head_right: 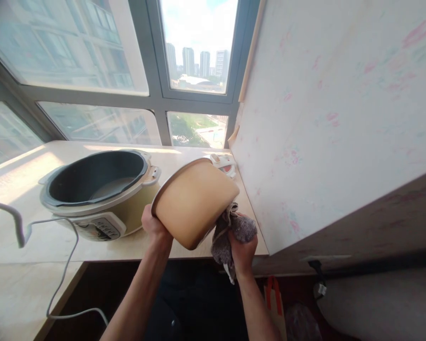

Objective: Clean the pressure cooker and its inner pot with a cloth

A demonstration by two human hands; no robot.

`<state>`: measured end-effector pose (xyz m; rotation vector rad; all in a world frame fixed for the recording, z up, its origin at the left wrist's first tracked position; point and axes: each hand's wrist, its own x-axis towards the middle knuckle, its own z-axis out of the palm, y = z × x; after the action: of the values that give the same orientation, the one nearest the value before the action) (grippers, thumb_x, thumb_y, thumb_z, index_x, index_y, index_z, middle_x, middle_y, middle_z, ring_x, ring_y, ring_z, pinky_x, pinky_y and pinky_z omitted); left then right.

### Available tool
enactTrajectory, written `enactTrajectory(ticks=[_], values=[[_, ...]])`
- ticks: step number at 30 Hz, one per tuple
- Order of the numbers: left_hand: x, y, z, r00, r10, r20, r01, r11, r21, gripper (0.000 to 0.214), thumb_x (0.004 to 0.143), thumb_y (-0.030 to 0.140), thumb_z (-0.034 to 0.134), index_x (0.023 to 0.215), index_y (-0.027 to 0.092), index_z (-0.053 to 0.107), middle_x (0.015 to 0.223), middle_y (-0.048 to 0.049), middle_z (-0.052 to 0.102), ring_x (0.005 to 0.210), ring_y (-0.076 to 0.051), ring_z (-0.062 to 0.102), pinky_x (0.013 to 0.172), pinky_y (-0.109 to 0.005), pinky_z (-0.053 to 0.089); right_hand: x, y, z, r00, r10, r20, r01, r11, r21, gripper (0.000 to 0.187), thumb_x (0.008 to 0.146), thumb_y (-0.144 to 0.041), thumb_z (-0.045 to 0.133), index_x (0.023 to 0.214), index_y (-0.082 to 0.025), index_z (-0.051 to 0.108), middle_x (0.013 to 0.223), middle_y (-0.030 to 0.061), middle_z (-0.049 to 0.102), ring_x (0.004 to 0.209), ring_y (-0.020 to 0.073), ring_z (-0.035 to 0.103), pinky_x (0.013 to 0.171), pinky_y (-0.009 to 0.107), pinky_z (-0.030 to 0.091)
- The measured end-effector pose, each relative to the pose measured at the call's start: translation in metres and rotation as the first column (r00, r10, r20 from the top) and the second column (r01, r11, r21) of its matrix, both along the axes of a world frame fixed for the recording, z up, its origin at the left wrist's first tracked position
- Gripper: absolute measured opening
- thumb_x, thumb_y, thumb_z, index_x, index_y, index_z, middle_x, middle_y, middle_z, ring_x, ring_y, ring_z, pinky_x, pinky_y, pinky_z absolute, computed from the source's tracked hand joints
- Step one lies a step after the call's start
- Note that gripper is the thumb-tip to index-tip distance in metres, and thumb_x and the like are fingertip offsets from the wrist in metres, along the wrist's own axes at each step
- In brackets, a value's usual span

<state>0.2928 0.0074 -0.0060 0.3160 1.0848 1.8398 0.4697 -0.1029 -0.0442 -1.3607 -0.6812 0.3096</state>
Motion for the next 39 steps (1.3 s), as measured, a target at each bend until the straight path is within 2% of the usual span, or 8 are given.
enactTrajectory(ticks=[2, 4, 7, 12, 18, 25, 34, 39], values=[[0.0, -0.007, 0.012, 0.999, 0.031, -0.034, -0.029, 0.998, 0.06, 0.037, 0.07, 0.027, 0.062, 0.048, 0.022, 0.033, 0.044, 0.0085, 0.029, 0.041, -0.006, 0.026, 0.041, -0.023, 0.02, 0.009, 0.01, 0.001, 0.966, -0.023, -0.259, 0.005, 0.997, -0.071, 0.051, 0.051, -0.038, 0.086, 0.095, -0.017, 0.07, 0.089, 0.0042, 0.076, 0.084, 0.0272, 0.071, 0.076, 0.043, 0.06], [0.003, -0.013, 0.021, 0.997, 0.015, -0.081, 0.001, 0.982, 0.191, 0.044, 0.073, 0.027, 0.061, 0.042, 0.022, 0.029, 0.039, 0.0078, 0.025, 0.038, -0.007, 0.024, 0.042, -0.025, 0.018, 0.015, 0.015, 0.001, 0.918, -0.052, -0.392, 0.017, 0.996, -0.091, 0.053, 0.044, -0.038, 0.087, 0.089, -0.017, 0.069, 0.082, 0.0025, 0.076, 0.075, 0.0254, 0.07, 0.065, 0.038, 0.059], [0.01, -0.017, 0.024, 0.963, 0.055, -0.265, 0.047, 0.93, 0.364, 0.049, 0.08, 0.025, 0.059, 0.037, 0.021, 0.035, 0.035, 0.0055, 0.031, 0.038, -0.008, 0.028, 0.046, -0.027, 0.024, 0.019, 0.011, -0.002, 0.881, -0.139, -0.453, 0.089, 0.988, -0.128, 0.052, 0.041, -0.036, 0.088, 0.085, -0.017, 0.069, 0.076, 0.0006, 0.075, 0.068, 0.0233, 0.068, 0.057, 0.034, 0.057], [0.026, -0.011, 0.016, 0.813, 0.206, -0.545, 0.11, 0.865, 0.49, 0.057, 0.089, 0.025, 0.058, 0.037, 0.019, 0.038, 0.036, 0.0042, 0.037, 0.041, -0.009, 0.032, 0.057, -0.031, 0.03, 0.019, -0.013, -0.011, 0.831, -0.274, -0.484, 0.211, 0.96, -0.182, 0.052, 0.039, -0.032, 0.09, 0.085, -0.016, 0.07, 0.074, 0.0011, 0.074, 0.066, 0.0243, 0.068, 0.055, 0.035, 0.056], [0.045, 0.005, 0.004, 0.745, 0.189, -0.64, 0.247, 0.813, 0.528, 0.062, 0.091, 0.035, 0.059, 0.037, 0.019, 0.033, 0.037, 0.0042, 0.034, 0.041, -0.01, 0.027, 0.06, -0.034, 0.027, 0.012, -0.041, -0.012, 0.824, -0.28, -0.492, 0.222, 0.959, -0.174, 0.061, 0.041, -0.028, 0.091, 0.098, -0.02, 0.071, 0.088, 0.0013, 0.076, 0.083, 0.0268, 0.072, 0.066, 0.036, 0.061], [0.068, 0.017, -0.006, 0.723, 0.121, -0.68, 0.346, 0.789, 0.507, 0.064, 0.085, 0.04, 0.065, 0.036, 0.019, 0.03, 0.037, 0.0047, 0.029, 0.041, -0.009, 0.023, 0.059, -0.035, 0.022, 0.018, -0.038, -0.013, 0.806, -0.32, -0.499, 0.251, 0.947, -0.201, 0.063, 0.04, -0.03, 0.093, 0.098, -0.018, 0.071, 0.088, 0.0038, 0.076, 0.086, 0.0296, 0.072, 0.07, 0.039, 0.061], [0.097, 0.024, -0.013, 0.632, 0.204, -0.748, 0.463, 0.674, 0.575, 0.056, 0.081, 0.021, 0.064, 0.037, 0.017, 0.03, 0.037, 0.0054, 0.029, 0.042, -0.009, 0.02, 0.059, -0.034, 0.02, 0.033, -0.036, -0.027, 0.773, -0.311, -0.553, 0.237, 0.95, -0.204, 0.061, 0.043, -0.034, 0.094, 0.097, -0.016, 0.072, 0.09, 0.0035, 0.077, 0.083, 0.0252, 0.072, 0.069, 0.034, 0.059], [0.107, 0.025, -0.016, 0.663, 0.081, -0.744, 0.498, 0.695, 0.519, 0.058, 0.075, 0.031, 0.071, 0.034, 0.019, 0.031, 0.034, 0.0055, 0.029, 0.041, -0.008, 0.019, 0.059, -0.035, 0.017, 0.035, -0.038, -0.031, 0.764, -0.316, -0.562, 0.226, 0.947, -0.227, 0.057, 0.044, -0.035, 0.093, 0.093, -0.015, 0.072, 0.088, 0.0038, 0.077, 0.08, 0.0265, 0.072, 0.069, 0.036, 0.059]])
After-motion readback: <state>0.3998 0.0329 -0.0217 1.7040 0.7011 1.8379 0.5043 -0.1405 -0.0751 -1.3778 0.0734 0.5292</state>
